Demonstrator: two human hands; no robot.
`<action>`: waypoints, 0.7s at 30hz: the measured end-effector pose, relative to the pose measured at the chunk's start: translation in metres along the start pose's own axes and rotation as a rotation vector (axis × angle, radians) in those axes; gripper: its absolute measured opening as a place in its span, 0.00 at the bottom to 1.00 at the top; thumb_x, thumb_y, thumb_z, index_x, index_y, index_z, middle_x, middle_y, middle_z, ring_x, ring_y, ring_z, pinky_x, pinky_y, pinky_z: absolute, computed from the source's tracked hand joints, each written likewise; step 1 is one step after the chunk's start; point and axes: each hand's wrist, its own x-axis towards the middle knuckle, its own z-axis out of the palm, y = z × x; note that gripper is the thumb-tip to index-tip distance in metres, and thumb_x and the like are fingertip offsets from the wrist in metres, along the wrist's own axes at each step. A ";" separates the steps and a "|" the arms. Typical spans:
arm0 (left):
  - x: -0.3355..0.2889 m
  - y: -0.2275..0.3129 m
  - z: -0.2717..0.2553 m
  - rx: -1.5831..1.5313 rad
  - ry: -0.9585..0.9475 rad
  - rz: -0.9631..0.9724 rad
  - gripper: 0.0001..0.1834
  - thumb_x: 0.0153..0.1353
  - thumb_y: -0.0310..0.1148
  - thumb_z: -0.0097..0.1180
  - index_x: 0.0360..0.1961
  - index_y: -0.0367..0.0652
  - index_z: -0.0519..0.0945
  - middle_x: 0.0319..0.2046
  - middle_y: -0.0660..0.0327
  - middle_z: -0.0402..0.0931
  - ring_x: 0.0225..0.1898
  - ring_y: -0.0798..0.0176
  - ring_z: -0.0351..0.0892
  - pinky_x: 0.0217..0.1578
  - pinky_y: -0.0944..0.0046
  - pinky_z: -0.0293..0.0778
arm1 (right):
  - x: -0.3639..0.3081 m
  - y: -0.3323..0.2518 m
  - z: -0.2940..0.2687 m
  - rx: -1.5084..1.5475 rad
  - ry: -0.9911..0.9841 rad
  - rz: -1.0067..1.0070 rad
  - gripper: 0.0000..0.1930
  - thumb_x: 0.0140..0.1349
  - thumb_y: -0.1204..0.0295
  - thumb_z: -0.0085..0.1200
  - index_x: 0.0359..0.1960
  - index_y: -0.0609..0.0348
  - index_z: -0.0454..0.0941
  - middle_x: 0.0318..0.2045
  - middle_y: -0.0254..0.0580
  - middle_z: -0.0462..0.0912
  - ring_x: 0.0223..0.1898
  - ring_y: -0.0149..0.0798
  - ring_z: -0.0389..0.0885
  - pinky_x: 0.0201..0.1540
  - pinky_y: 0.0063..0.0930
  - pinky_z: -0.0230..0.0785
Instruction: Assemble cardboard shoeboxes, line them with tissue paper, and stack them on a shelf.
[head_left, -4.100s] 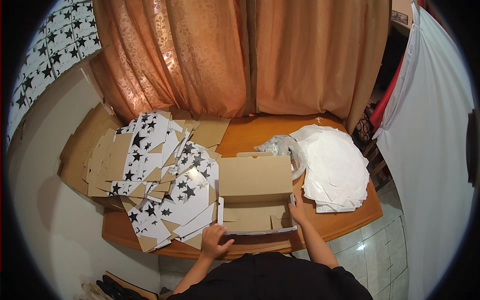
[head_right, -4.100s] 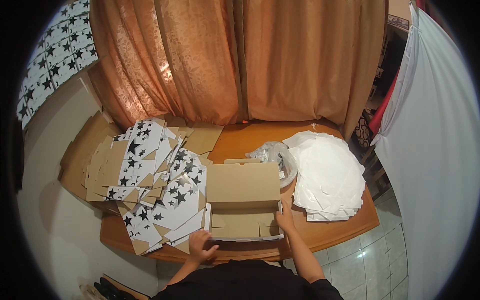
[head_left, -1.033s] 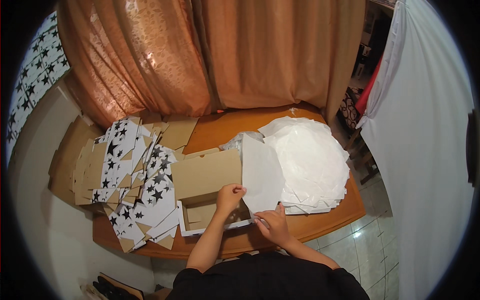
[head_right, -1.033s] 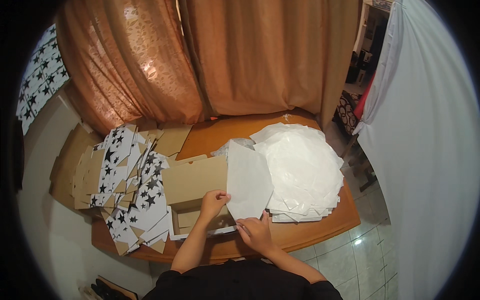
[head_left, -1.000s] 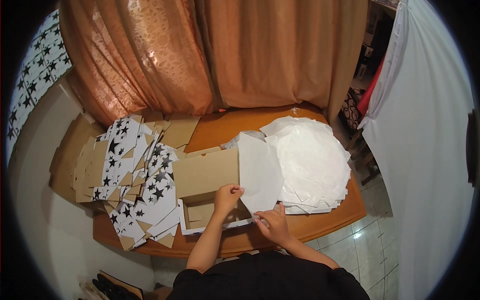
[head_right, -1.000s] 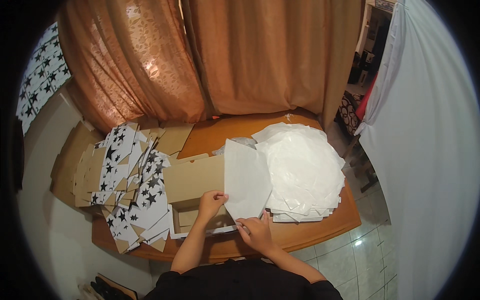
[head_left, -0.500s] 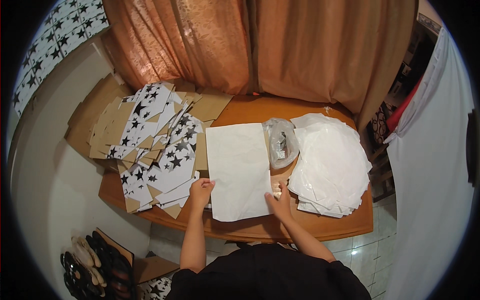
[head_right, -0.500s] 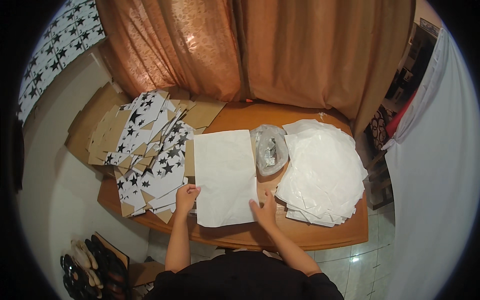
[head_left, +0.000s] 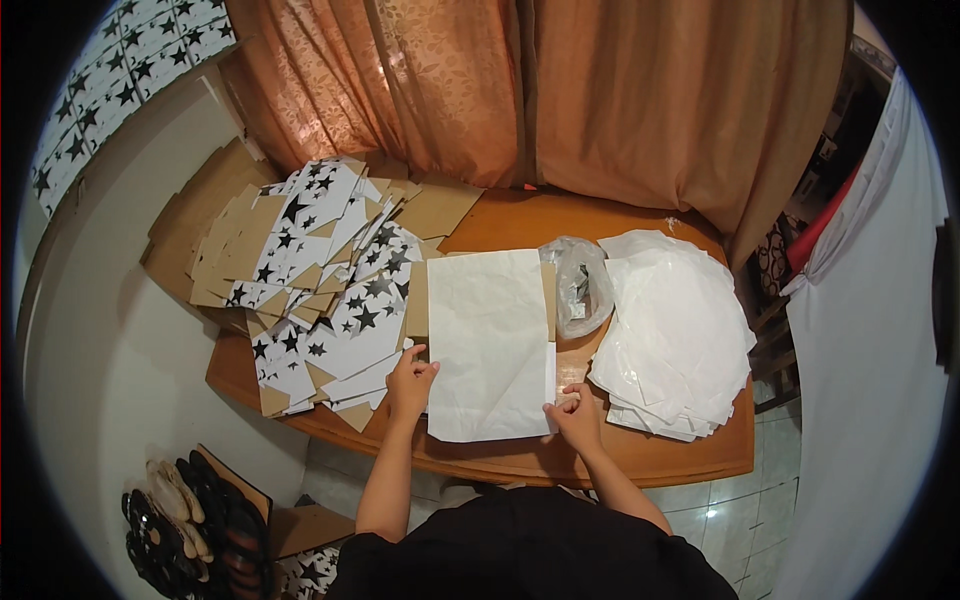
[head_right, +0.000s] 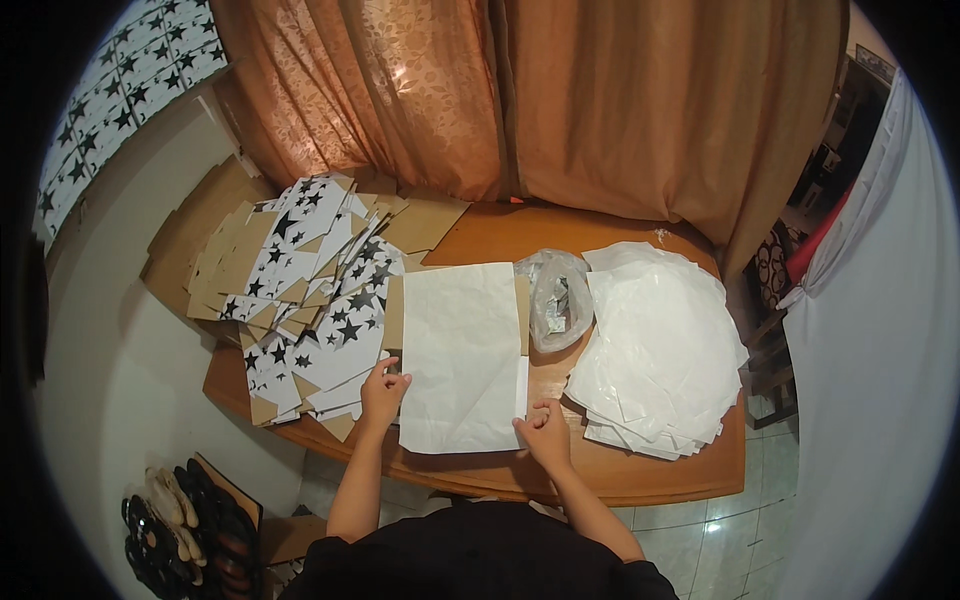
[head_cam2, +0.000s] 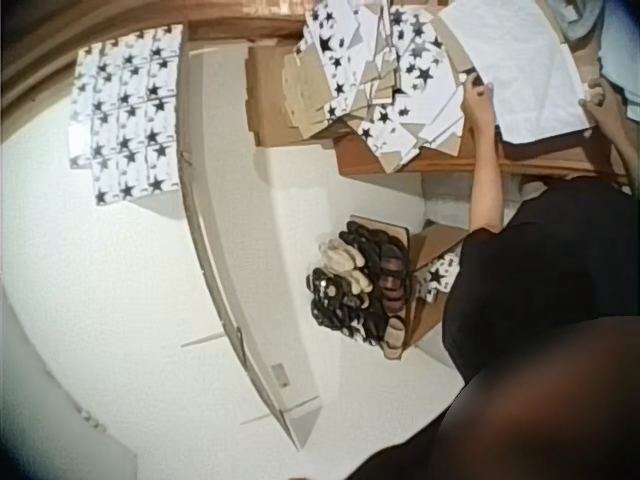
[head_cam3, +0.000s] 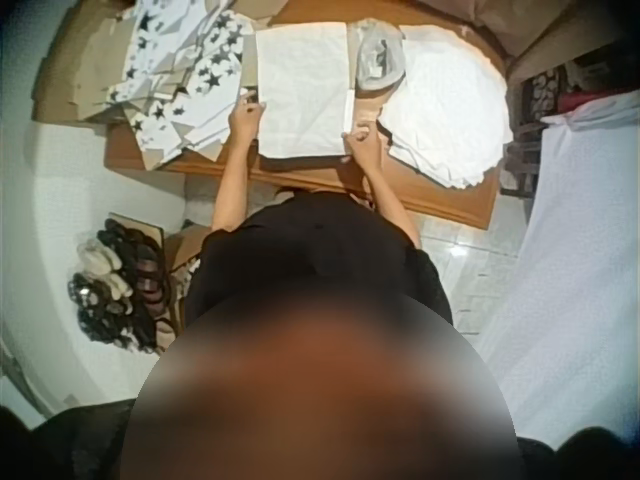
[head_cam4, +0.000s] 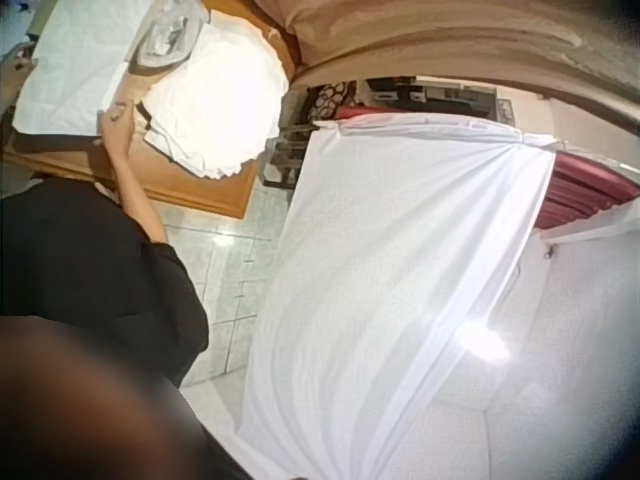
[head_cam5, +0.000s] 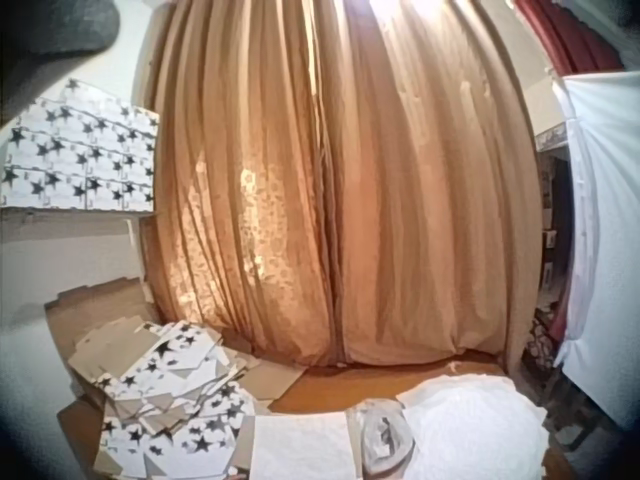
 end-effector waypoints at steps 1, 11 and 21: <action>0.001 0.000 0.000 -0.020 -0.010 -0.010 0.19 0.51 0.33 0.61 0.46 0.42 0.76 0.23 0.62 0.81 0.26 0.65 0.77 0.37 0.66 0.68 | -0.002 0.000 0.000 0.084 -0.012 -0.009 0.18 0.49 0.73 0.63 0.37 0.60 0.65 0.16 0.29 0.70 0.19 0.24 0.67 0.24 0.19 0.62; 0.011 -0.005 -0.015 0.352 -0.108 0.083 0.22 0.51 0.37 0.61 0.49 0.47 0.74 0.29 0.66 0.81 0.36 0.63 0.76 0.43 0.57 0.55 | -0.031 -0.005 0.025 0.085 0.115 -0.067 0.14 0.53 0.75 0.59 0.37 0.59 0.64 0.13 0.29 0.68 0.16 0.23 0.64 0.21 0.20 0.58; 0.048 0.045 0.012 0.555 -0.661 1.310 0.23 0.62 0.45 0.45 0.59 0.59 0.67 0.63 0.59 0.58 0.64 0.57 0.56 0.61 0.43 0.49 | -0.043 -0.024 0.035 -0.007 0.192 0.041 0.20 0.50 0.71 0.64 0.40 0.59 0.66 0.11 0.30 0.69 0.13 0.22 0.65 0.17 0.21 0.57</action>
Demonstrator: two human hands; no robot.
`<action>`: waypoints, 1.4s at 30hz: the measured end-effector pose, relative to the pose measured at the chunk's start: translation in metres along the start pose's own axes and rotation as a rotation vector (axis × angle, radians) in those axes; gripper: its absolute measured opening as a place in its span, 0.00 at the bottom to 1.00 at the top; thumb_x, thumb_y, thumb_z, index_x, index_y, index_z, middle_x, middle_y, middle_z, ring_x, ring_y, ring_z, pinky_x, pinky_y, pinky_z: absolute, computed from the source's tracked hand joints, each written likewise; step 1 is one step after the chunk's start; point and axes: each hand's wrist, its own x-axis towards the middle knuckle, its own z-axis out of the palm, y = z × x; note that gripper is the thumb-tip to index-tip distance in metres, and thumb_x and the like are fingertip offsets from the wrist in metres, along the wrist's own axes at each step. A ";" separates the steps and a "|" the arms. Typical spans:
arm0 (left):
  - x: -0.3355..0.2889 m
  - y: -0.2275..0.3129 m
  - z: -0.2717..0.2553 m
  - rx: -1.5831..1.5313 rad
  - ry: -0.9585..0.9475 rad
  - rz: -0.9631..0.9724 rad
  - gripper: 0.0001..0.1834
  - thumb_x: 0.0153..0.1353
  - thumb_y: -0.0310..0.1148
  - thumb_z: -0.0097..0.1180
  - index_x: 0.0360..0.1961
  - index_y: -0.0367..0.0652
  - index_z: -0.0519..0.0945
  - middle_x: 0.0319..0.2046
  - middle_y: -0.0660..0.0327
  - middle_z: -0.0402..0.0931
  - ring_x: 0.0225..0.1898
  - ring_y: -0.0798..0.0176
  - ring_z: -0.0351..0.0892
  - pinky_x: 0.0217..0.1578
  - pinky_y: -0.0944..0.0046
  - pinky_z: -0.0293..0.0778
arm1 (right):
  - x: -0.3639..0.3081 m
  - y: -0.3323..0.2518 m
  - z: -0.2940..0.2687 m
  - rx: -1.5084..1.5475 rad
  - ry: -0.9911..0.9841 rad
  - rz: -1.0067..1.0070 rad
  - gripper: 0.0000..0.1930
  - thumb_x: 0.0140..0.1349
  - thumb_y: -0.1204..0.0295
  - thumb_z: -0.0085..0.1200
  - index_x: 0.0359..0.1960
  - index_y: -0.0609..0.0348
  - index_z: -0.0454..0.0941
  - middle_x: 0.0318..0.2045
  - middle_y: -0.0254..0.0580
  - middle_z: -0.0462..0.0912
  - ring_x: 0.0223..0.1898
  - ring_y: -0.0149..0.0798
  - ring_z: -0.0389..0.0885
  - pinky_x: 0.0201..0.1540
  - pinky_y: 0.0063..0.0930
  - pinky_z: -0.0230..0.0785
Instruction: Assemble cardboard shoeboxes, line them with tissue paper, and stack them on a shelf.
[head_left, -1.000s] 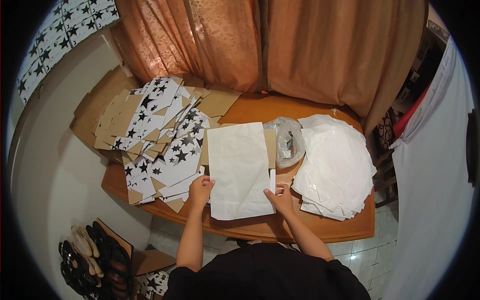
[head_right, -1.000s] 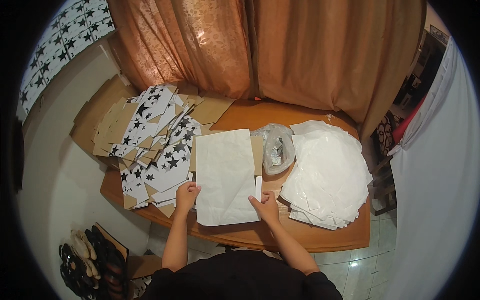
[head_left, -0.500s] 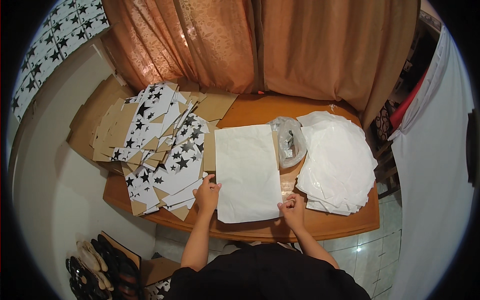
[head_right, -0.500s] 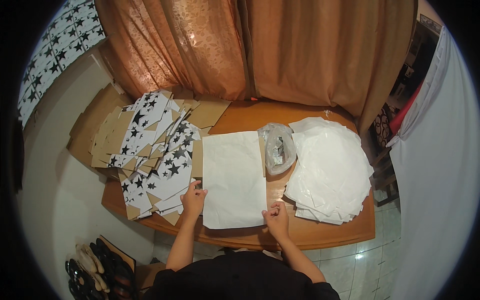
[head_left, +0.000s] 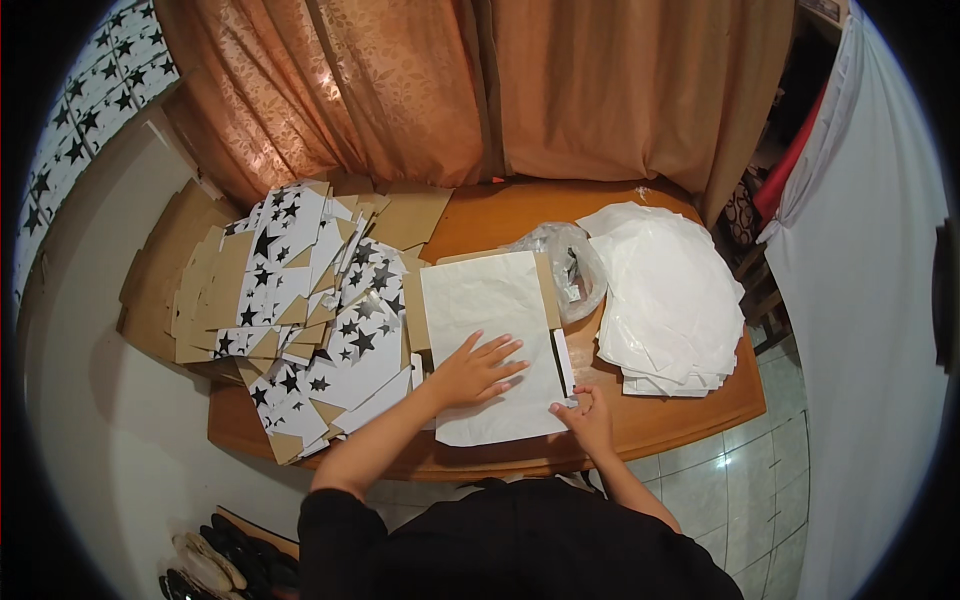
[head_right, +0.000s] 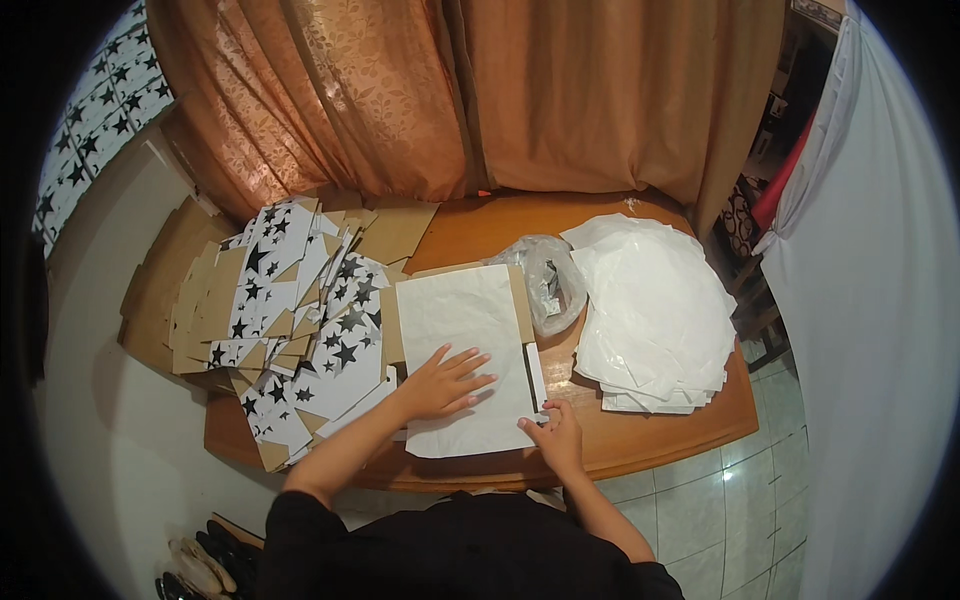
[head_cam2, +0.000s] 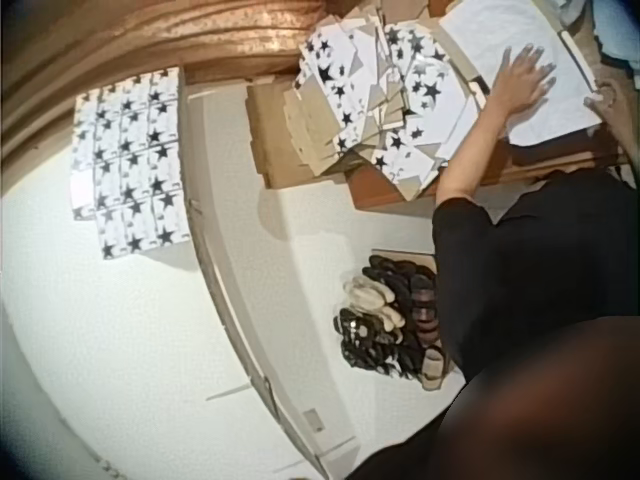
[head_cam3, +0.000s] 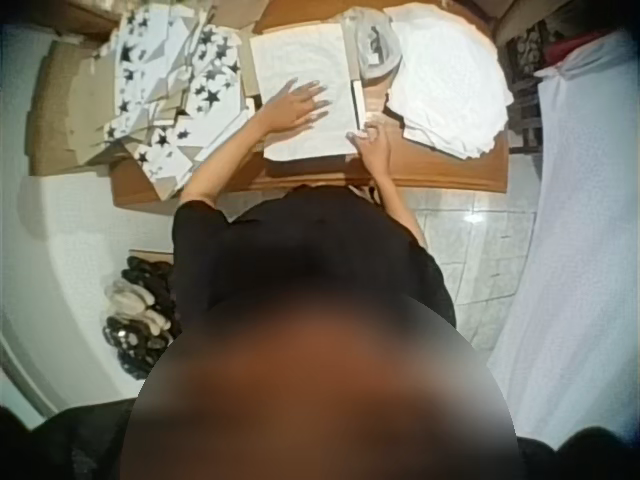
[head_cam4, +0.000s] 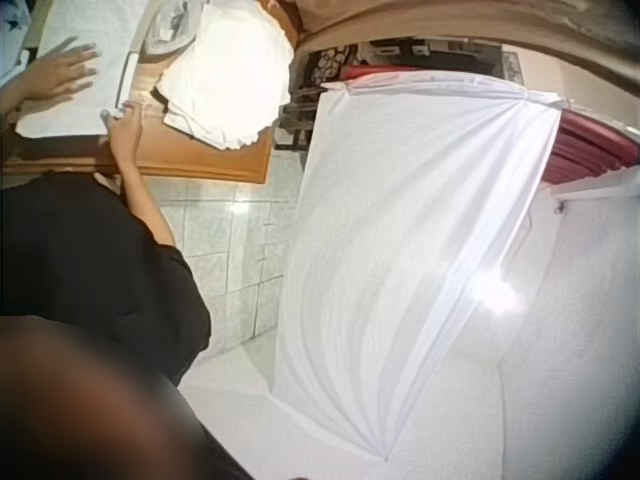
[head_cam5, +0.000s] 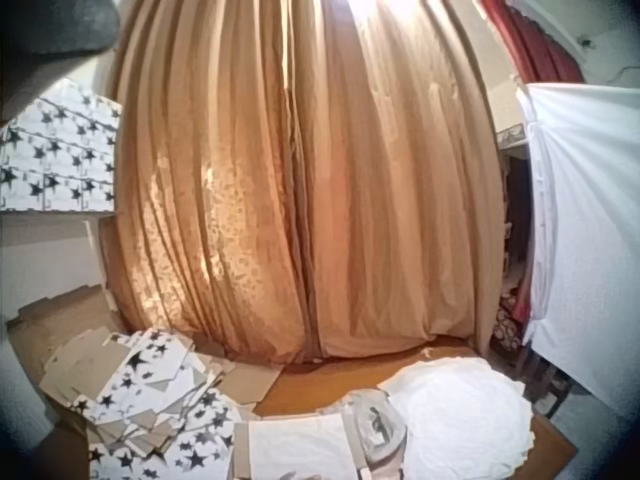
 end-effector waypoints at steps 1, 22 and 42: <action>0.006 -0.009 0.006 0.043 -0.097 0.129 0.24 0.64 0.48 0.40 0.61 0.61 0.64 0.65 0.59 0.54 0.67 0.57 0.51 0.63 0.42 0.45 | -0.001 -0.002 0.000 0.093 -0.006 0.047 0.19 0.50 0.72 0.65 0.39 0.59 0.67 0.11 0.29 0.69 0.13 0.21 0.64 0.17 0.19 0.56; 0.004 -0.051 0.111 -0.208 -0.474 0.357 0.28 0.68 0.50 0.27 0.67 0.58 0.52 0.68 0.53 0.44 0.68 0.47 0.44 0.65 0.43 0.44 | -0.012 -0.046 -0.004 -0.709 -0.140 -0.422 0.25 0.51 0.55 0.60 0.52 0.42 0.73 0.52 0.40 0.69 0.56 0.38 0.63 0.56 0.54 0.45; 0.015 -0.030 0.118 -0.349 -0.539 0.217 0.28 0.68 0.47 0.28 0.67 0.51 0.51 0.67 0.53 0.48 0.67 0.45 0.46 0.65 0.45 0.46 | 0.016 -0.041 0.017 -0.638 -0.409 -0.410 0.07 0.57 0.64 0.52 0.32 0.47 0.81 0.31 0.32 0.81 0.42 0.37 0.77 0.58 0.67 0.39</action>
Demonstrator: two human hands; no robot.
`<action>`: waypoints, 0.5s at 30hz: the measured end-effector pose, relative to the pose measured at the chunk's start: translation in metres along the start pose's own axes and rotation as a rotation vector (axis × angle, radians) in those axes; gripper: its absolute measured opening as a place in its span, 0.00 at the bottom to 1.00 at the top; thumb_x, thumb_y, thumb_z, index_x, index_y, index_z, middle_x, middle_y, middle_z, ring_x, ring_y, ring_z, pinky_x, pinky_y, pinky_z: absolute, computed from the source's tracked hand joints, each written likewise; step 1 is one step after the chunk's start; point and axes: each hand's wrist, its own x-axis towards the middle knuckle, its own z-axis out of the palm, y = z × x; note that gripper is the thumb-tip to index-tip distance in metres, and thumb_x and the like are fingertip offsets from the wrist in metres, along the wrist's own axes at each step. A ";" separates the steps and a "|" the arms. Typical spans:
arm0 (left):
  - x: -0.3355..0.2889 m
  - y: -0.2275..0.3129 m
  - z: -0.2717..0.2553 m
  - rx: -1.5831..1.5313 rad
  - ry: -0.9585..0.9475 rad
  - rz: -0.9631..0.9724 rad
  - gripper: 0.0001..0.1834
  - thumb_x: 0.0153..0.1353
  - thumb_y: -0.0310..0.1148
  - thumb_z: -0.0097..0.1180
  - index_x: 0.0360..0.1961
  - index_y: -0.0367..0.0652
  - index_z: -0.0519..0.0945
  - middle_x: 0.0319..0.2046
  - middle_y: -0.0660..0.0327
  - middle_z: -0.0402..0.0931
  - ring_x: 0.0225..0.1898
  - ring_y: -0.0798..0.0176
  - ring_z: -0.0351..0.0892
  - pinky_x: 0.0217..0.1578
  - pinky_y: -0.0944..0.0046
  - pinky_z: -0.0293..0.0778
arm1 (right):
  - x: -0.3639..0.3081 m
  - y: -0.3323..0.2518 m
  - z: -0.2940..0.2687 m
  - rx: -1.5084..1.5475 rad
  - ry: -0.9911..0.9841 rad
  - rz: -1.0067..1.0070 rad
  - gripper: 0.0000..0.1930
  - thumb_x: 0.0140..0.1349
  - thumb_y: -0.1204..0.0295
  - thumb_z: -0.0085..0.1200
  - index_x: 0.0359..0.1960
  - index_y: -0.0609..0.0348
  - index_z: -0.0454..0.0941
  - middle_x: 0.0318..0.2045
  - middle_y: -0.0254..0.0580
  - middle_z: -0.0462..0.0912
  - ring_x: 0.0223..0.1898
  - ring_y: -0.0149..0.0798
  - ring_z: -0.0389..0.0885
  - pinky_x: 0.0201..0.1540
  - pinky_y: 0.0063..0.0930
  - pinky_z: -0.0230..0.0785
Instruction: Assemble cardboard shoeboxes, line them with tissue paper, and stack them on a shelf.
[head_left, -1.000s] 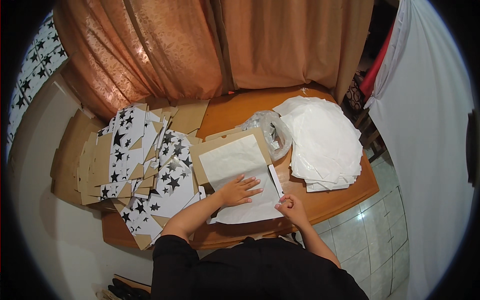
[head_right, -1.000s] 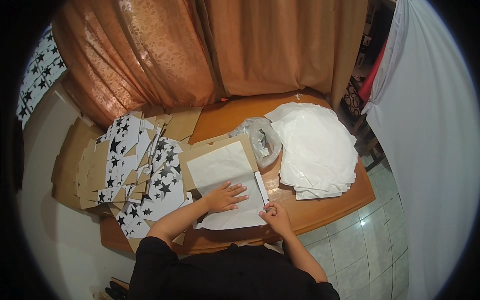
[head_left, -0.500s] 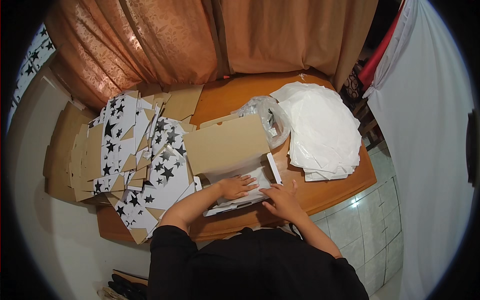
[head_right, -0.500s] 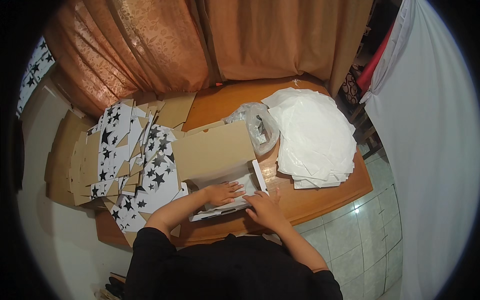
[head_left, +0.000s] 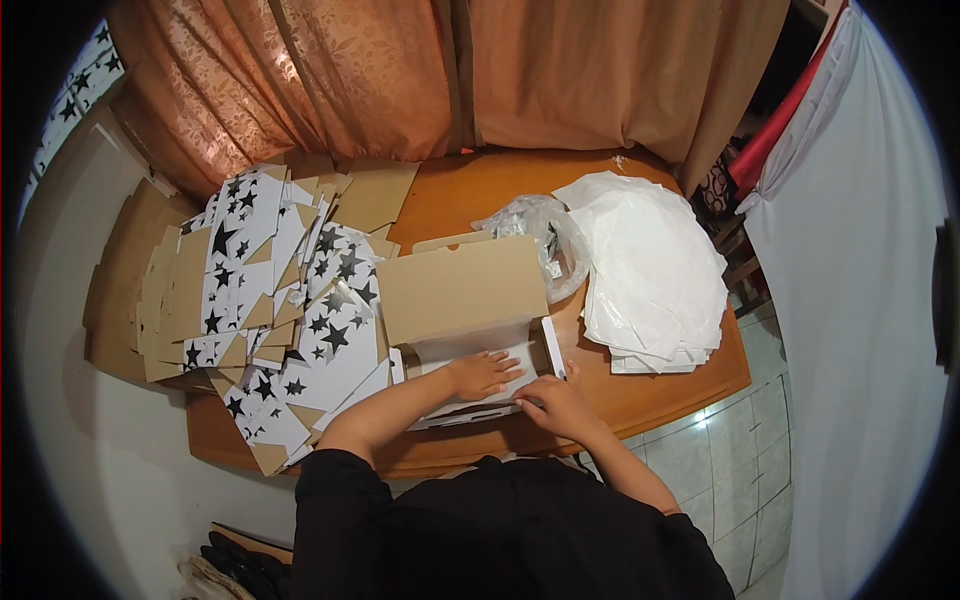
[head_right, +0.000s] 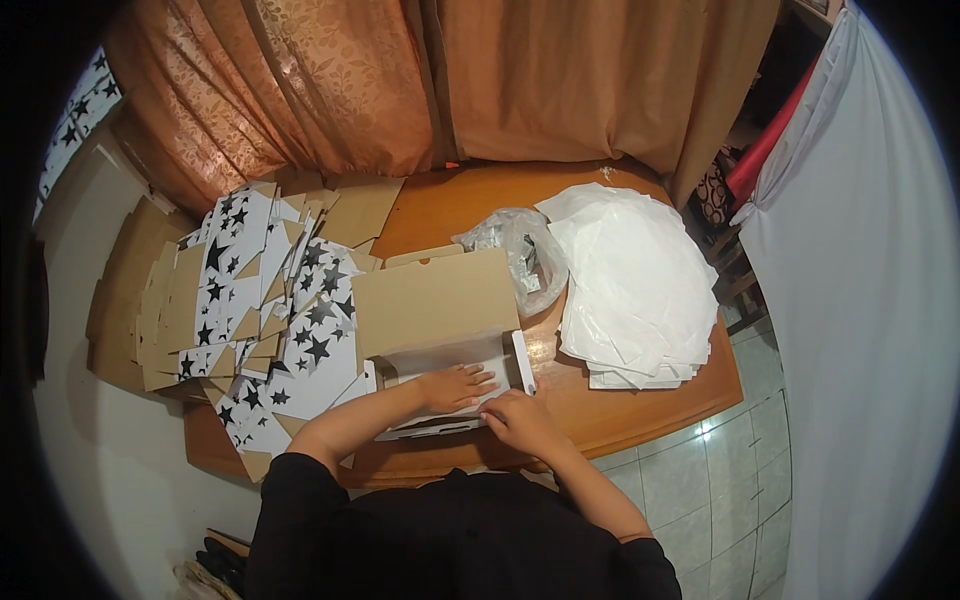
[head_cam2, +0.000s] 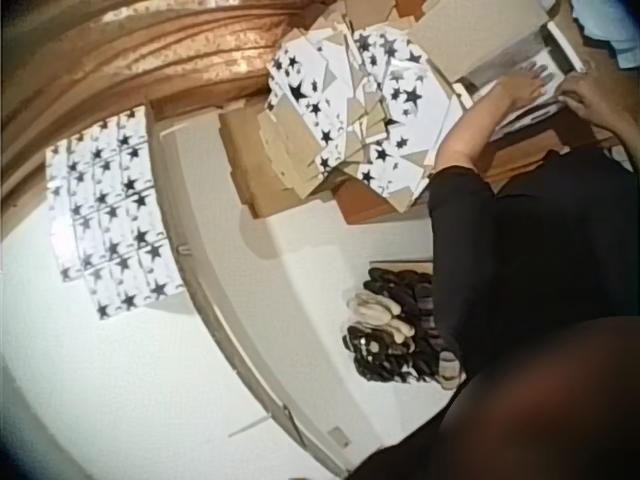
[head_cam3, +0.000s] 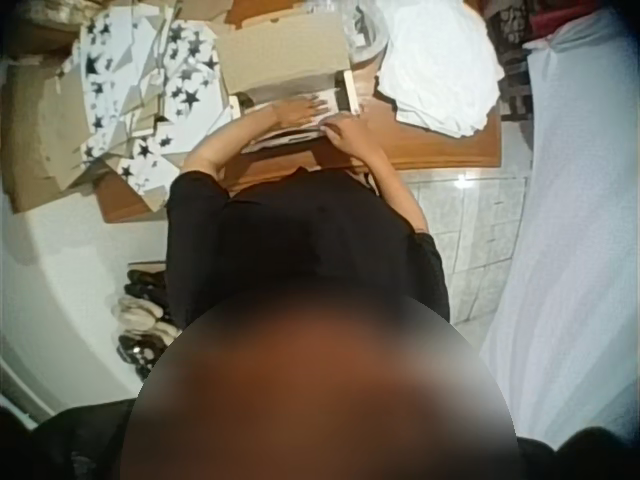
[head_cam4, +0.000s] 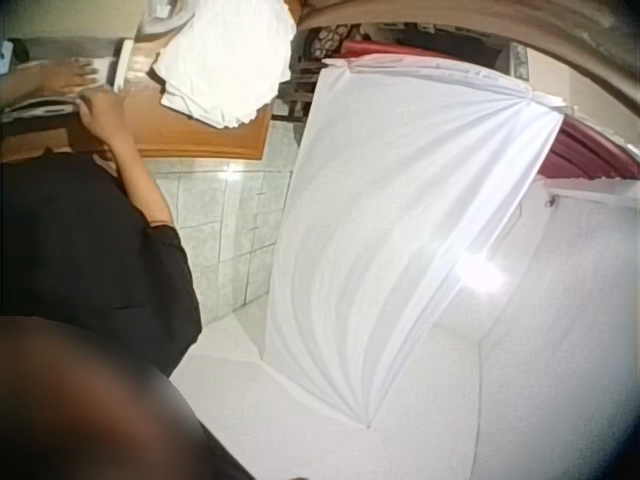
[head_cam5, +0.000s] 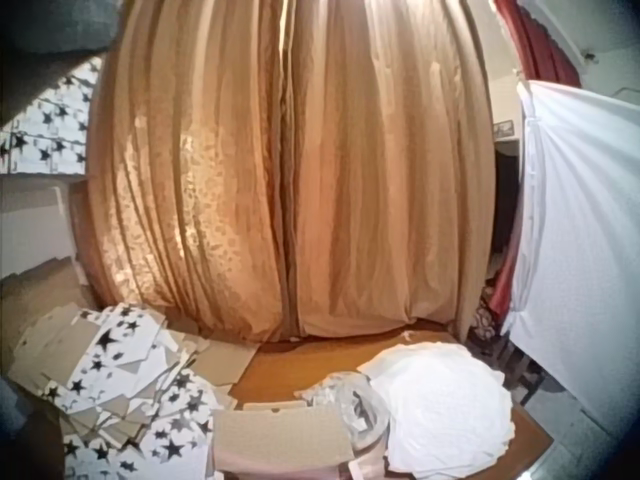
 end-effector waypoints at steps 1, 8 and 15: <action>0.003 0.000 0.001 0.112 -0.072 -0.010 0.27 0.68 0.47 0.28 0.67 0.52 0.52 0.67 0.53 0.48 0.67 0.45 0.46 0.64 0.45 0.47 | 0.001 0.001 0.000 -0.003 -0.001 -0.004 0.07 0.57 0.64 0.52 0.32 0.47 0.81 0.31 0.32 0.81 0.42 0.37 0.77 0.58 0.67 0.39; -0.012 0.008 -0.026 -0.054 0.149 -0.002 0.27 0.68 0.50 0.29 0.64 0.52 0.60 0.65 0.53 0.54 0.66 0.46 0.52 0.63 0.48 0.53 | 0.018 0.013 -0.029 0.116 0.033 -0.055 0.12 0.56 0.59 0.55 0.36 0.48 0.81 0.36 0.33 0.82 0.43 0.36 0.77 0.59 0.57 0.39; -0.074 0.060 -0.080 -0.537 -0.021 -0.420 0.29 0.61 0.58 0.43 0.51 0.46 0.77 0.48 0.50 0.76 0.51 0.49 0.73 0.54 0.59 0.66 | 0.089 0.096 -0.061 -0.007 0.393 0.217 0.09 0.54 0.66 0.53 0.36 0.49 0.81 0.36 0.34 0.82 0.44 0.38 0.76 0.59 0.62 0.41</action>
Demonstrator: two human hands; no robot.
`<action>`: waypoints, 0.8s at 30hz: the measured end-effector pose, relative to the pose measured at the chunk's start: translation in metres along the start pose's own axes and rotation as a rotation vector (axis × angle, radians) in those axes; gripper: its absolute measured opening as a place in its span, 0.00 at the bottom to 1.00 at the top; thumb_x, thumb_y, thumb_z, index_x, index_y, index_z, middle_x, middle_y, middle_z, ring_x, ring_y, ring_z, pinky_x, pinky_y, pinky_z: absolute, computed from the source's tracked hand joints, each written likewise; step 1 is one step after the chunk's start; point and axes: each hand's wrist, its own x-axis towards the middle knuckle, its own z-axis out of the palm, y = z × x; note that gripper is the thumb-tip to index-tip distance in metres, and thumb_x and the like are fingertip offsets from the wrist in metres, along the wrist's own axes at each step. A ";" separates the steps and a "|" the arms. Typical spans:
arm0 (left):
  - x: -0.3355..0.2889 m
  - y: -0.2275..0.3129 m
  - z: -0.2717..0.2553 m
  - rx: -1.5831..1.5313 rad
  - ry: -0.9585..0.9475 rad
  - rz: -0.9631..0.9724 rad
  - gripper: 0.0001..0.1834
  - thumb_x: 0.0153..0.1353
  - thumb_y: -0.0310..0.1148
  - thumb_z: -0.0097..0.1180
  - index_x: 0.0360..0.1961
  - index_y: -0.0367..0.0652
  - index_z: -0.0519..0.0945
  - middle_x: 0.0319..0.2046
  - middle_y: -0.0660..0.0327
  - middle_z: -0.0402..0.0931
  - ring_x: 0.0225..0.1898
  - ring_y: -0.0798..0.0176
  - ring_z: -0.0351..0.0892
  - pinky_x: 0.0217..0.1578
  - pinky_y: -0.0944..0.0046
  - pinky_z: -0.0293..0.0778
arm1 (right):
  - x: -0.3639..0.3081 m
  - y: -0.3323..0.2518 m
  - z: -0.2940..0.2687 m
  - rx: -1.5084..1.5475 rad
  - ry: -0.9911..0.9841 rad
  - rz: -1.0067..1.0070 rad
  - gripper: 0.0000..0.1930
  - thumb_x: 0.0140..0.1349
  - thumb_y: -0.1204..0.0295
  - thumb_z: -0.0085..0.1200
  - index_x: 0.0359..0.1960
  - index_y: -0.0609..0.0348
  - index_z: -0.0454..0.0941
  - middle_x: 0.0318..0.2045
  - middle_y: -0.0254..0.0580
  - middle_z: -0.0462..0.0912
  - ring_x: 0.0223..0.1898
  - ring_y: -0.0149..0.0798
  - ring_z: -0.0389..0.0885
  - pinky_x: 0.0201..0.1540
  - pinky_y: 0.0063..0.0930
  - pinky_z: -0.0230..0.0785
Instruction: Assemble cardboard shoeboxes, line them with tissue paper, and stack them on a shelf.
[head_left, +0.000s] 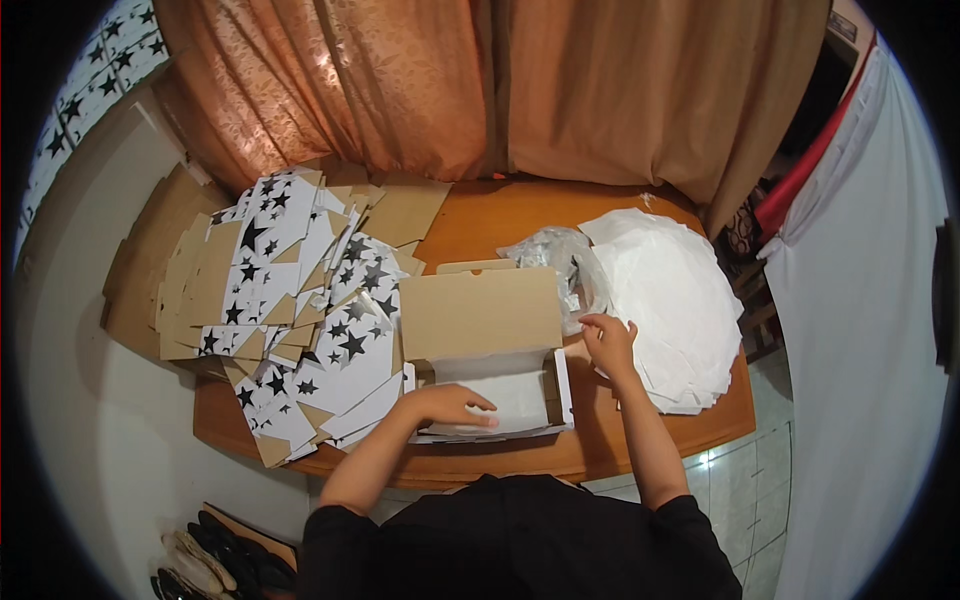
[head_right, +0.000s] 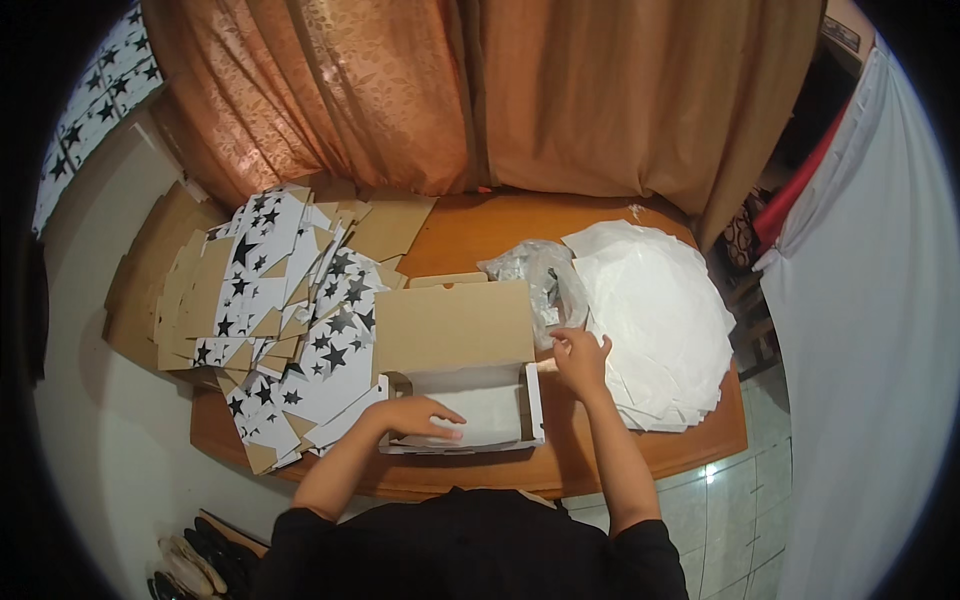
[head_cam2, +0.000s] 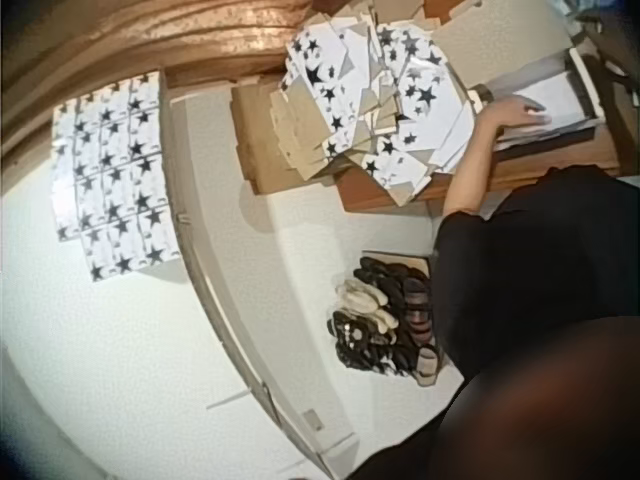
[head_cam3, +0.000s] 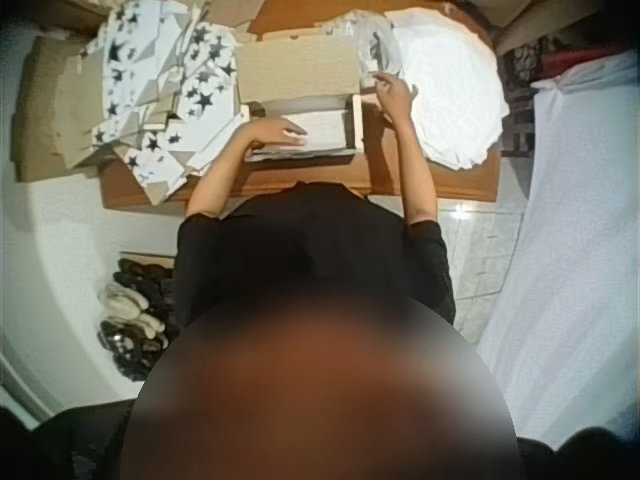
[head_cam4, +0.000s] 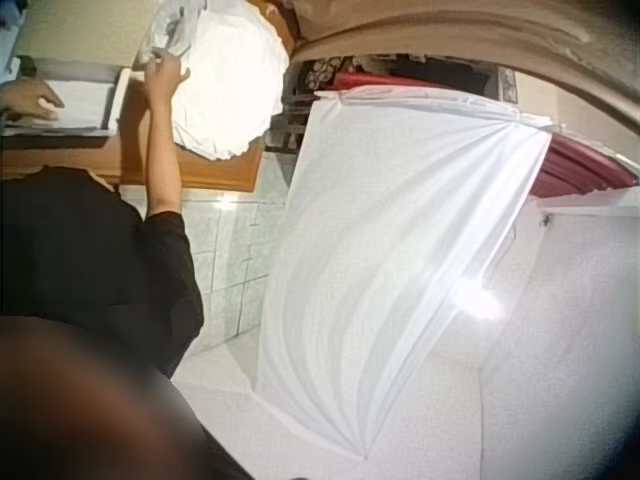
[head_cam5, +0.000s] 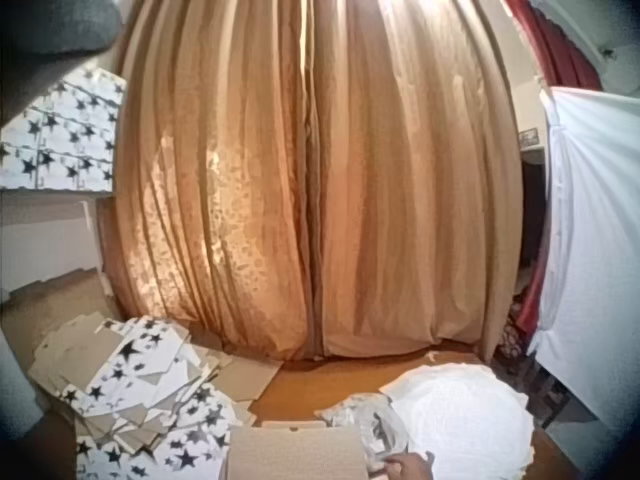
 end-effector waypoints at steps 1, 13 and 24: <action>-0.010 -0.001 0.007 0.026 0.084 0.055 0.28 0.59 0.56 0.48 0.50 0.45 0.77 0.47 0.49 0.76 0.51 0.49 0.73 0.52 0.59 0.67 | 0.012 0.005 0.007 -0.075 0.057 -0.028 0.09 0.54 0.68 0.52 0.35 0.49 0.81 0.35 0.34 0.82 0.44 0.39 0.76 0.59 0.63 0.42; -0.019 -0.005 0.033 -0.158 0.284 -0.121 0.14 0.59 0.39 0.55 0.41 0.41 0.78 0.37 0.54 0.79 0.39 0.57 0.79 0.41 0.62 0.71 | 0.086 0.040 0.077 -0.619 -0.129 -0.112 0.09 0.53 0.71 0.50 0.34 0.48 0.81 0.39 0.32 0.80 0.50 0.41 0.71 0.62 0.69 0.36; -0.014 -0.005 0.054 -0.309 0.229 -0.005 0.16 0.61 0.42 0.52 0.43 0.42 0.79 0.38 0.52 0.80 0.42 0.53 0.78 0.44 0.59 0.70 | 0.074 0.046 0.084 -0.590 -0.042 -0.115 0.08 0.55 0.71 0.47 0.29 0.49 0.81 0.31 0.34 0.82 0.46 0.41 0.74 0.62 0.66 0.38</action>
